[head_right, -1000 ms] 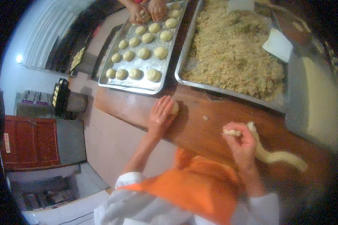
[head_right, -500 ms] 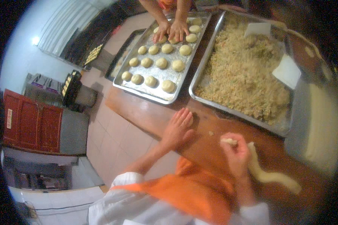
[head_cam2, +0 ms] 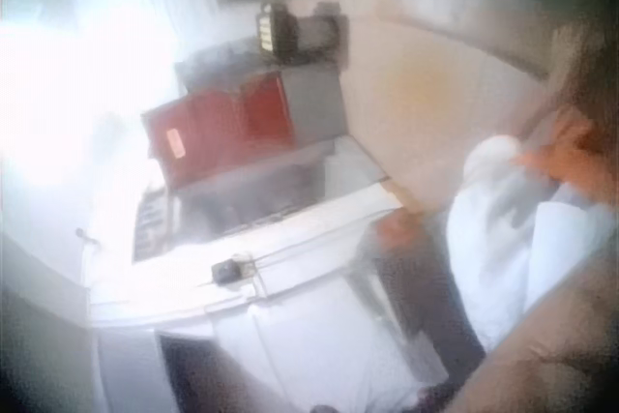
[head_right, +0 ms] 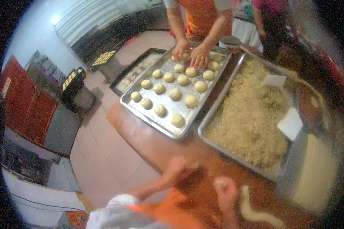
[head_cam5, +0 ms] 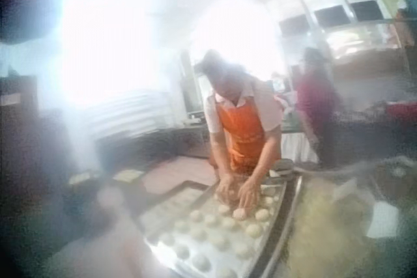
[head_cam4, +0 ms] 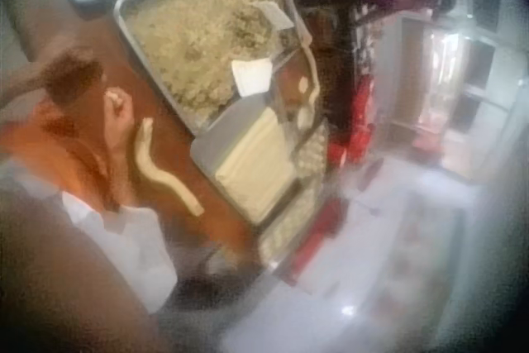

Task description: The person rolls a long piece of dough on a wooden table, pulls off pieces, and stuffs them with a filling from a metal tray.

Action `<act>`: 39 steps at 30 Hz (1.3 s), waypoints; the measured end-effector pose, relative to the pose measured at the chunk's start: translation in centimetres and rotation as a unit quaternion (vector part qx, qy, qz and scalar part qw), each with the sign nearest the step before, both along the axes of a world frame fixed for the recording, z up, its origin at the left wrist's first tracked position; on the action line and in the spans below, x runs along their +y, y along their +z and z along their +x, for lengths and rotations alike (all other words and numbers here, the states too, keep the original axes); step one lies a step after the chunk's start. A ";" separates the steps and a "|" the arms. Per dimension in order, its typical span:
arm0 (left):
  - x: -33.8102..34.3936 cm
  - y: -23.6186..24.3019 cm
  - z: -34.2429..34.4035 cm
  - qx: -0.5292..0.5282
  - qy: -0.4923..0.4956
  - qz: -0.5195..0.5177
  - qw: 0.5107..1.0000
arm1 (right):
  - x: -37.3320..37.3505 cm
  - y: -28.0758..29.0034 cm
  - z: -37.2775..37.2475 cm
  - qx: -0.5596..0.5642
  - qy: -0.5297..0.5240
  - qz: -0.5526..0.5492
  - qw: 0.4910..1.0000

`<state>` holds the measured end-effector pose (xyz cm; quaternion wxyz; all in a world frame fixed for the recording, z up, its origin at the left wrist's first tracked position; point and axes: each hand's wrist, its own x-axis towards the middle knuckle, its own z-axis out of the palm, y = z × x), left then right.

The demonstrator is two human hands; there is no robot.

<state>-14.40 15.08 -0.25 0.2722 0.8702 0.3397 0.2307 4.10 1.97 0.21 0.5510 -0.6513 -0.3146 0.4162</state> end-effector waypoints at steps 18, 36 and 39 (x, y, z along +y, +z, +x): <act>42.1 2.7 -3.0 -0.124 0.314 0.182 0.923 | 1.6 -4.3 1.9 -0.253 0.100 0.021 0.962; 51.1 -3.0 -2.6 -0.058 0.370 0.197 0.906 | 4.3 -2.0 0.5 -0.351 0.007 0.129 0.927; 46.9 2.2 -1.0 -0.083 0.293 0.179 0.936 | 2.5 -3.1 0.4 -0.276 -0.002 -0.038 0.960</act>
